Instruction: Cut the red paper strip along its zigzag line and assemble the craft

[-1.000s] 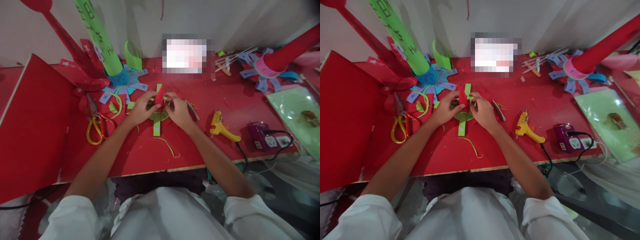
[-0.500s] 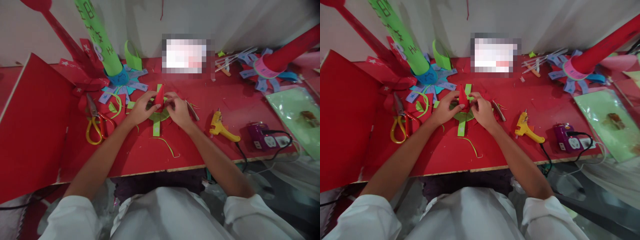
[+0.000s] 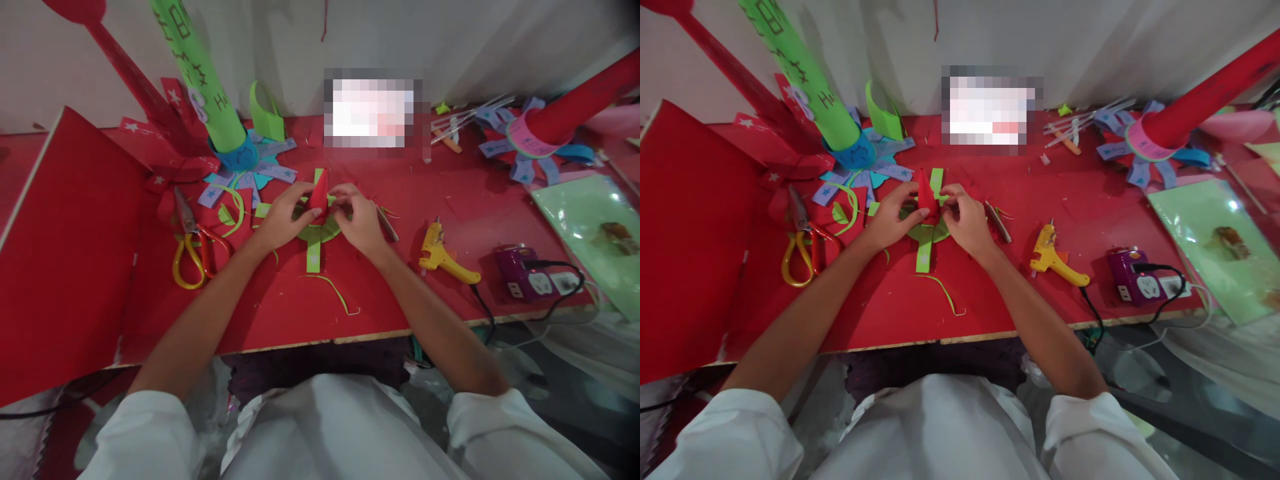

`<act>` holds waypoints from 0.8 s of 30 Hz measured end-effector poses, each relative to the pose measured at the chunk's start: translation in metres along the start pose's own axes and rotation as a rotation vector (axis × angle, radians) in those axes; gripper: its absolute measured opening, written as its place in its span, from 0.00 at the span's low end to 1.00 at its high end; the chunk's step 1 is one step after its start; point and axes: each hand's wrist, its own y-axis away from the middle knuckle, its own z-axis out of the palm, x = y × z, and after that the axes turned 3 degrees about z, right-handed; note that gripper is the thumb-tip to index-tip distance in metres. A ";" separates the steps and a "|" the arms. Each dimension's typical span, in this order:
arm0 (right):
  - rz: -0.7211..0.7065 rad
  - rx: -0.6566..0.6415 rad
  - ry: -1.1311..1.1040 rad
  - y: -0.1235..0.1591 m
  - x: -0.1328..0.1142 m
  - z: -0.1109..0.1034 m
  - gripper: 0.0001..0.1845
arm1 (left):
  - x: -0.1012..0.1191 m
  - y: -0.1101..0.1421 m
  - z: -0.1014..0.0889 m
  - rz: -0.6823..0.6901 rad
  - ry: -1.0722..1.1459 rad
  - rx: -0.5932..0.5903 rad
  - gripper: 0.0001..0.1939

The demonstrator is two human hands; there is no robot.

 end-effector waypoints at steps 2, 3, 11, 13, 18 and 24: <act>0.001 -0.001 -0.003 0.000 0.000 0.000 0.17 | 0.000 0.000 0.000 0.002 -0.008 0.002 0.26; 0.002 -0.002 -0.004 0.000 0.000 0.000 0.17 | -0.001 0.000 0.000 0.001 -0.013 0.001 0.27; 0.015 -0.024 -0.031 0.000 -0.002 -0.002 0.14 | -0.002 0.000 -0.001 -0.014 -0.023 -0.008 0.29; 0.027 -0.025 -0.058 0.000 -0.002 -0.003 0.12 | -0.001 0.001 -0.001 -0.011 -0.014 -0.007 0.29; 0.022 -0.003 -0.094 -0.002 -0.004 -0.009 0.06 | 0.002 0.001 -0.001 0.012 0.044 -0.011 0.26; -0.004 -0.069 0.021 -0.005 -0.008 -0.013 0.04 | 0.005 0.001 -0.002 0.014 0.052 -0.041 0.25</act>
